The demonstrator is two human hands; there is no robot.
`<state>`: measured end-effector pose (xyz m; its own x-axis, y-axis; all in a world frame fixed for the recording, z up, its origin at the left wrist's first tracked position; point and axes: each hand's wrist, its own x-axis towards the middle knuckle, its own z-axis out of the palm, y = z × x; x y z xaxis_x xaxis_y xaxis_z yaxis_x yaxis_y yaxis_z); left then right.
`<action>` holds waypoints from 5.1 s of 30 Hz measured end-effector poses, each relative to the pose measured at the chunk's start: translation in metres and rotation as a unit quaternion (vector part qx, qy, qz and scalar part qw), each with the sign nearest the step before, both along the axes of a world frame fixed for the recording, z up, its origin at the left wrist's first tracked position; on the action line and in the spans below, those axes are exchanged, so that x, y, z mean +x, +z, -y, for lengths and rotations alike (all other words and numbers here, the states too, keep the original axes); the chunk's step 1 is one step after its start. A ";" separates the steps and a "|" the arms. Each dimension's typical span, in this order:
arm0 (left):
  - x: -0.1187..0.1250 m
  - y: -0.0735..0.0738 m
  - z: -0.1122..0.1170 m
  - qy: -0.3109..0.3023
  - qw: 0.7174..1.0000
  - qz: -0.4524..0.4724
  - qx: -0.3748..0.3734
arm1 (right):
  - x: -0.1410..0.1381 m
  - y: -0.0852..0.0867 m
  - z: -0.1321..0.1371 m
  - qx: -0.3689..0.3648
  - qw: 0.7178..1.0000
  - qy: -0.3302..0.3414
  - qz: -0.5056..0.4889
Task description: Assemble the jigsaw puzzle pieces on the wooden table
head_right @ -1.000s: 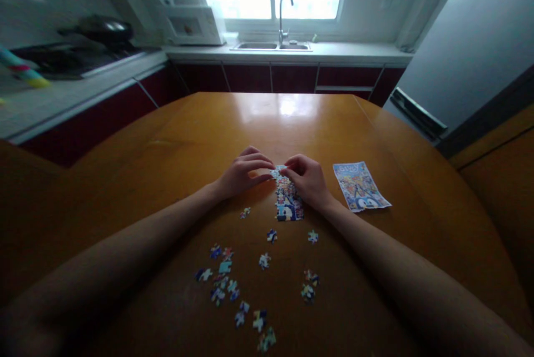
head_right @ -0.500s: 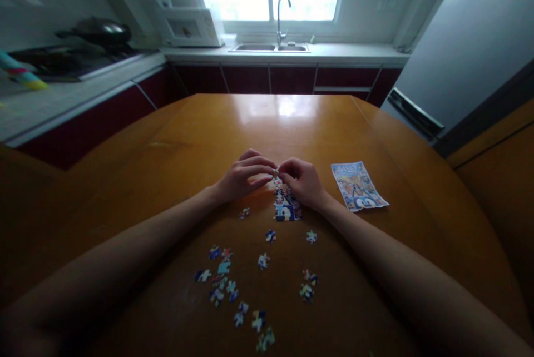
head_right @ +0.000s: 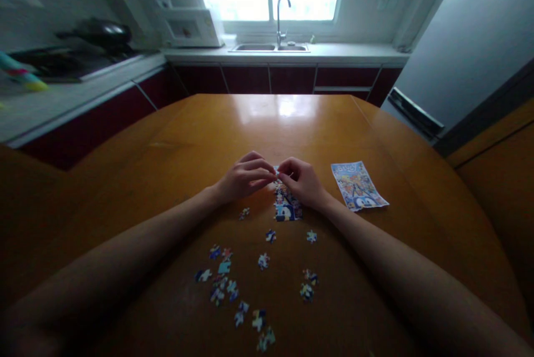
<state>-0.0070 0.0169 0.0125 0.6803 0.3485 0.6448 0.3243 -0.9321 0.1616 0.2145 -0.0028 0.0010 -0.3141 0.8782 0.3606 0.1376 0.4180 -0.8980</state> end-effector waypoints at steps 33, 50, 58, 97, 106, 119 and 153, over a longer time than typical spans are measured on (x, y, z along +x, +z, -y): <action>-0.011 -0.001 -0.008 -0.001 0.989 -0.055 -0.139 | 0.001 -0.004 -0.006 0.031 0.989 -0.136 0.045; -0.012 0.004 -0.006 0.039 0.993 -0.032 -0.111 | 0.001 -0.001 -0.004 0.025 0.989 -0.140 0.035; -0.012 0.005 -0.004 0.017 0.988 -0.091 -0.121 | 0.001 -0.002 -0.005 0.029 0.989 -0.139 0.037; -0.015 -0.008 0.037 0.248 0.831 0.295 -0.401 | 0.015 -0.012 0.016 -0.081 0.951 -0.235 -0.182; -0.016 -0.001 0.041 0.247 0.813 0.334 -0.407 | 0.005 -0.003 0.017 -0.079 0.961 -0.226 -0.139; -0.018 -0.003 0.037 0.231 0.814 0.321 -0.426 | 0.006 -0.002 0.019 -0.092 0.954 -0.254 -0.128; -0.009 -0.004 0.046 0.223 0.796 0.365 -0.429 | 0.016 -0.003 0.024 -0.139 0.933 -0.265 -0.197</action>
<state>-0.0158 -0.0294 0.0088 -0.0799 0.9753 0.2060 0.1200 -0.1957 0.9733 0.2304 -0.0273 -0.0017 0.3010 0.9492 0.0912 -0.1050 0.1281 -0.9862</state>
